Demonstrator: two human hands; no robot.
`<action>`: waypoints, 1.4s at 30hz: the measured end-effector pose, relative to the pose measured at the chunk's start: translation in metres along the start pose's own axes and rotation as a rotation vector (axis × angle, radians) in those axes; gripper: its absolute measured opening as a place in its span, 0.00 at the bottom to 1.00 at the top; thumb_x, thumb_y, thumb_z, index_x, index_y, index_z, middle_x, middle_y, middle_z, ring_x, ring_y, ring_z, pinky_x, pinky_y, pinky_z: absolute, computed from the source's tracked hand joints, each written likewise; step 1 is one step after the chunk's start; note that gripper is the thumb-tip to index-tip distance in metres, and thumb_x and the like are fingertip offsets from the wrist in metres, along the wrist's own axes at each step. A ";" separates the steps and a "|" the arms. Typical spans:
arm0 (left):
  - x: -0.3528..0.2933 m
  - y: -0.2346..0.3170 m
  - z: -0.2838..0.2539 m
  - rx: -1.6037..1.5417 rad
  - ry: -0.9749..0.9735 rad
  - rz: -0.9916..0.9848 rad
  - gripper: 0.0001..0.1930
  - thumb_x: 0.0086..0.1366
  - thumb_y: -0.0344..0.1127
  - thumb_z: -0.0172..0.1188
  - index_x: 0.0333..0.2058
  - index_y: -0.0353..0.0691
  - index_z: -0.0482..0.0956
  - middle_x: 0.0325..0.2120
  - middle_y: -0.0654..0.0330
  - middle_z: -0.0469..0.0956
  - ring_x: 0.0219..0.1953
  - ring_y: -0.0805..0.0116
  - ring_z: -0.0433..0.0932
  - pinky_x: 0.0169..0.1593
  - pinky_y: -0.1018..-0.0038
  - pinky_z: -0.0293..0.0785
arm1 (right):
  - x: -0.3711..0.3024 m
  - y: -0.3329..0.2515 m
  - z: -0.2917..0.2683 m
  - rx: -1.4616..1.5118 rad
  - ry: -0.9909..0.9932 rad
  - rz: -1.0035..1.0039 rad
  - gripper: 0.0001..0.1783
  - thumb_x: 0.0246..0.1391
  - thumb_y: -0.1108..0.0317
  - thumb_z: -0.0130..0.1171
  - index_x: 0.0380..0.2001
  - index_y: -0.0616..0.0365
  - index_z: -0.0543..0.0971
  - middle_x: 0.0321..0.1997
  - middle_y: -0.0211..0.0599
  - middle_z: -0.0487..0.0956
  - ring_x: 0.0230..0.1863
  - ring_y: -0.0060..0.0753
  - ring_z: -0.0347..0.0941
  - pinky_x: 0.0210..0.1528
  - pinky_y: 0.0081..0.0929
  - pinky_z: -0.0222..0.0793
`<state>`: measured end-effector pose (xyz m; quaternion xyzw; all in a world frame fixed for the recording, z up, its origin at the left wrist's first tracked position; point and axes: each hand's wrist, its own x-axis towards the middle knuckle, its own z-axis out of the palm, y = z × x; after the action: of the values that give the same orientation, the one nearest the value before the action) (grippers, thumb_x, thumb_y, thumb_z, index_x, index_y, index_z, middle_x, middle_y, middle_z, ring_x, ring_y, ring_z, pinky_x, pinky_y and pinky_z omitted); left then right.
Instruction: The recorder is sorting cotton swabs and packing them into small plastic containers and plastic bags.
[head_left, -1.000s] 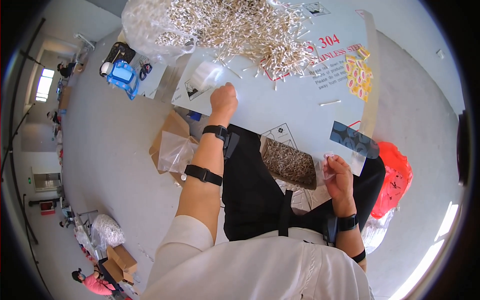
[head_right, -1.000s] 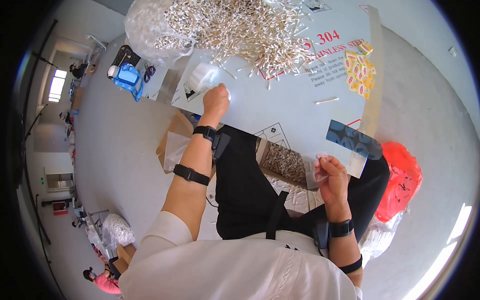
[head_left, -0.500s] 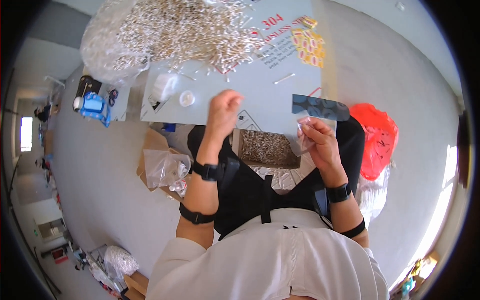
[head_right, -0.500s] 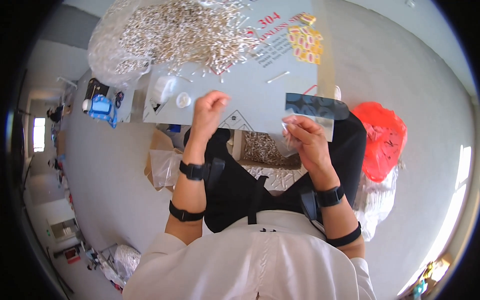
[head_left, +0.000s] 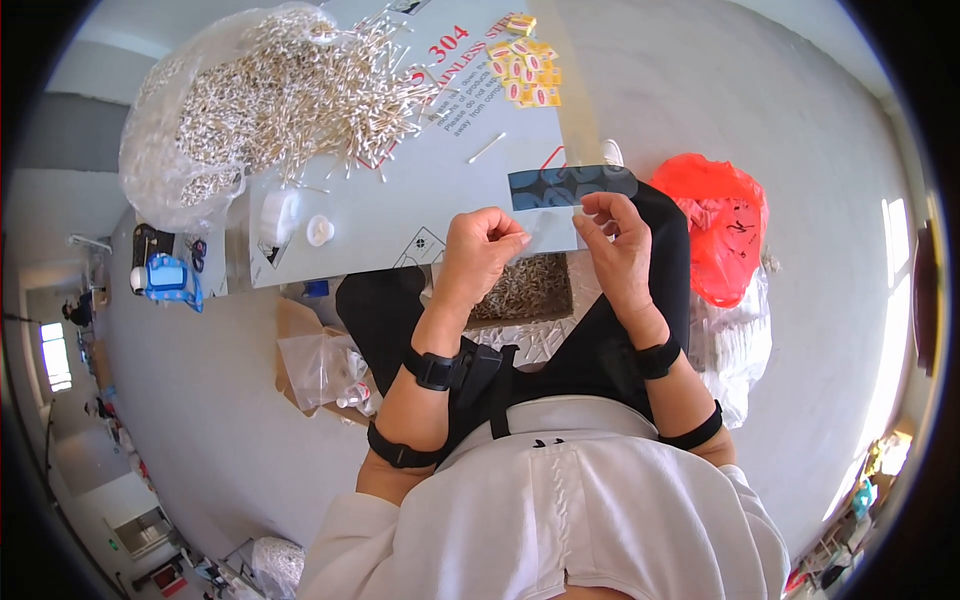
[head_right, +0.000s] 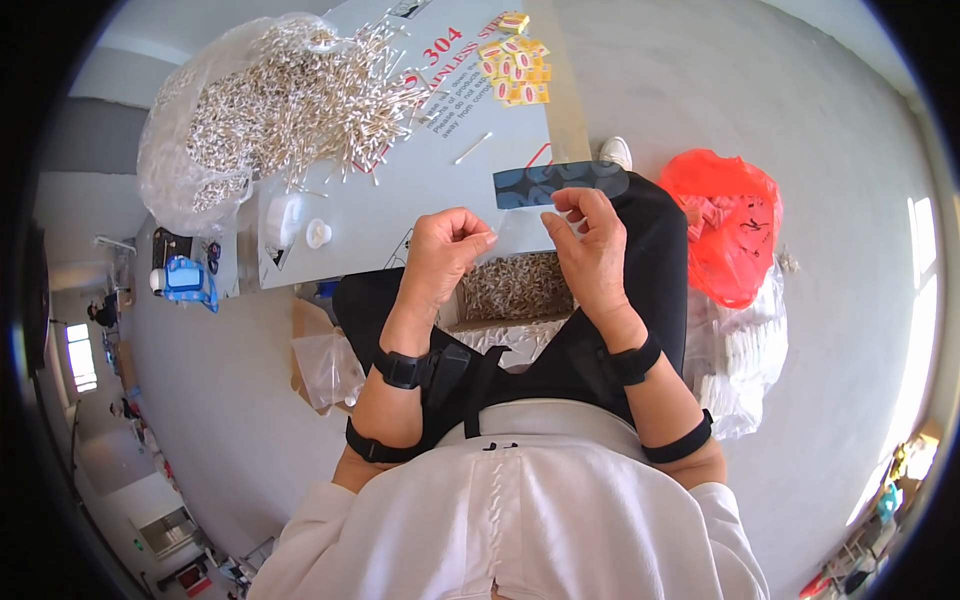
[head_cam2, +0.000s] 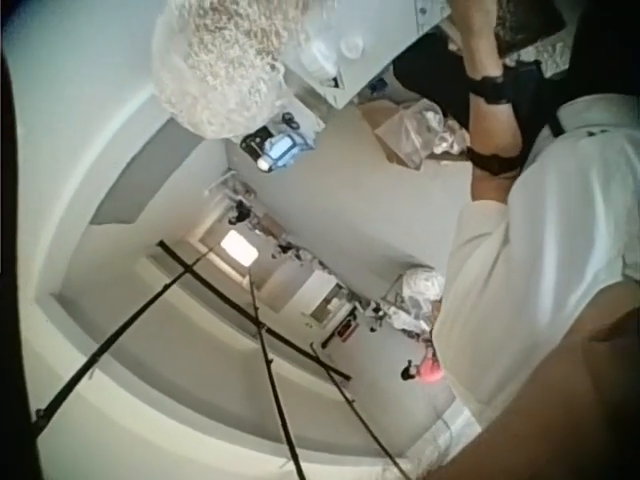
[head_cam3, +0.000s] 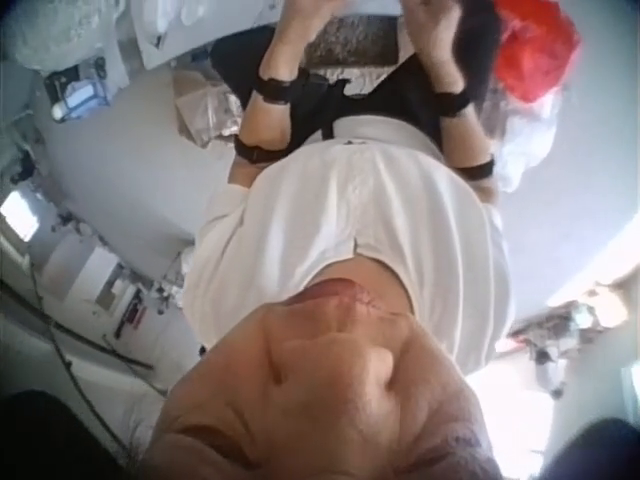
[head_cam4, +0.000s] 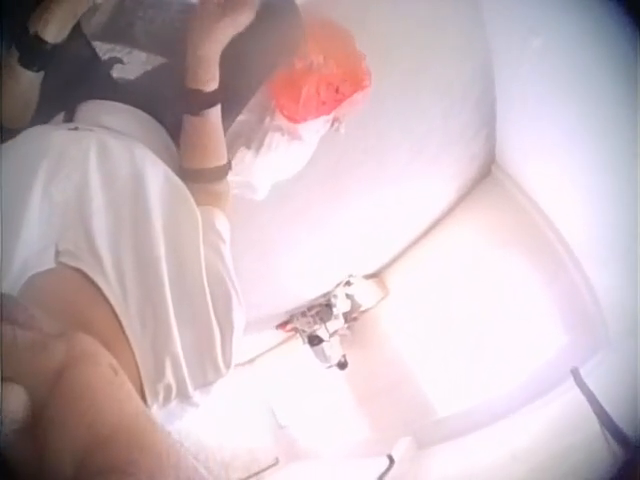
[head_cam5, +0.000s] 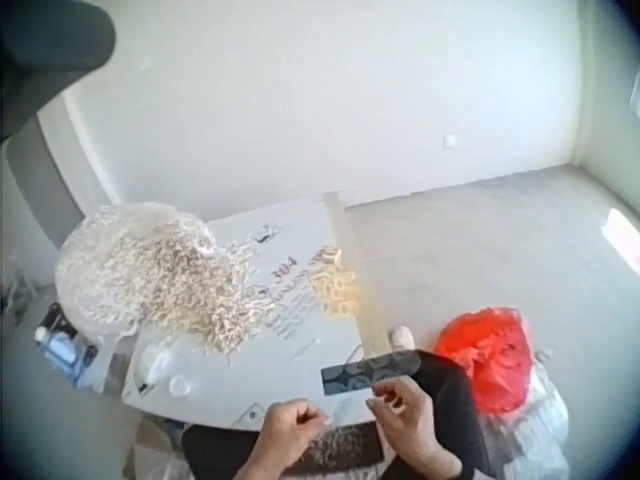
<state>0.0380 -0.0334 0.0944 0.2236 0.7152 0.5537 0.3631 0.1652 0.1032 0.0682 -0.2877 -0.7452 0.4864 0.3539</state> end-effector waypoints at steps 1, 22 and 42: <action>0.001 -0.001 0.004 -0.005 0.011 0.003 0.06 0.57 0.25 0.65 0.24 0.31 0.78 0.18 0.67 0.75 0.21 0.83 0.67 0.25 0.82 0.64 | -0.002 -0.001 -0.004 0.112 -0.055 0.083 0.06 0.53 0.73 0.64 0.31 0.65 0.79 0.28 0.28 0.78 0.27 0.15 0.69 0.32 0.17 0.66; 0.044 -0.024 0.073 0.486 0.023 0.394 0.06 0.55 0.21 0.61 0.30 0.36 0.74 0.23 0.61 0.74 0.22 0.65 0.73 0.25 0.71 0.69 | -0.004 0.034 -0.039 0.037 -0.207 0.186 0.08 0.49 0.72 0.60 0.22 0.63 0.75 0.19 0.41 0.76 0.20 0.36 0.71 0.25 0.32 0.66; 0.199 -0.038 0.153 0.286 -0.209 0.387 0.03 0.50 0.25 0.65 0.25 0.38 0.81 0.18 0.61 0.79 0.22 0.74 0.75 0.29 0.74 0.72 | 0.044 0.125 -0.035 1.111 0.453 1.054 0.07 0.59 0.66 0.62 0.35 0.57 0.78 0.29 0.26 0.76 0.23 0.17 0.64 0.24 0.19 0.61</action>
<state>0.0320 0.1953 -0.0145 0.4612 0.6888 0.4800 0.2871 0.1783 0.2009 -0.0274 -0.4755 -0.0695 0.8197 0.3116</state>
